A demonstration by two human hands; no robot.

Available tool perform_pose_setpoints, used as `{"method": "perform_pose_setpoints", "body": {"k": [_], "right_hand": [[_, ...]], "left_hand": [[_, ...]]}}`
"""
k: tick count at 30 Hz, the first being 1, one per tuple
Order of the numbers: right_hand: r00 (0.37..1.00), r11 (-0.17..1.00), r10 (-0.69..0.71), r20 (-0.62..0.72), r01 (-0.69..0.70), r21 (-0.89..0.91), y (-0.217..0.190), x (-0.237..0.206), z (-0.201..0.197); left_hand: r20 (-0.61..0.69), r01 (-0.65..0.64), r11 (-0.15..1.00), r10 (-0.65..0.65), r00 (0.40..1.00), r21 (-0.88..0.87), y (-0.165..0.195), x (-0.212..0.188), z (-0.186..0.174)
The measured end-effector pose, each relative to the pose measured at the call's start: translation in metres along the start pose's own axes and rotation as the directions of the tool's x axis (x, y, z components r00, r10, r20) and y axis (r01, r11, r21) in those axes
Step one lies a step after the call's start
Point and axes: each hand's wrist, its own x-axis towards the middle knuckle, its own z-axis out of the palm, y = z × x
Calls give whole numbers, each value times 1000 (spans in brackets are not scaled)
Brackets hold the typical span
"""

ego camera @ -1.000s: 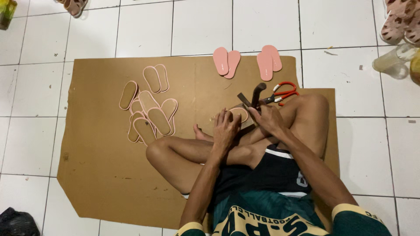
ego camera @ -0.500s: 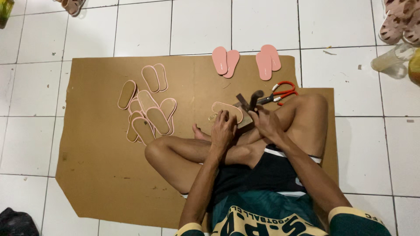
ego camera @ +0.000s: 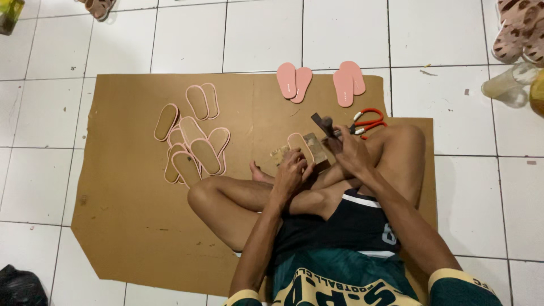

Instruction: The person sits on the floor and trims the edges of pink foam slipper insoles with a curved blade, holding each insole against a wooden block. Finished insoles are set aside on the cardboard while more are picked up and trimmed one at a time.

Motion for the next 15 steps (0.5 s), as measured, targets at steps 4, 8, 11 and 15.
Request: {"method": "perform_pose_setpoints", "body": {"k": [4,8,11,15], "right_hand": [[989,994,-47,-140,60,91,-12,-16,-1],[981,967,63,-186,-14,254,-20,-28,7],[977,977,72,-202,-28,210,-18,-36,20],[964,896,113,240,6,-445,-9,-39,34]], "left_hand": [[-80,78,996,-74,994,44,3,-2,-2],[-44,83,996,-82,996,30,1,-4,-4],[0,67,997,-67,998,33,-1,-8,-4],[-19,49,998,-48,999,48,0,-12,-2]]}}
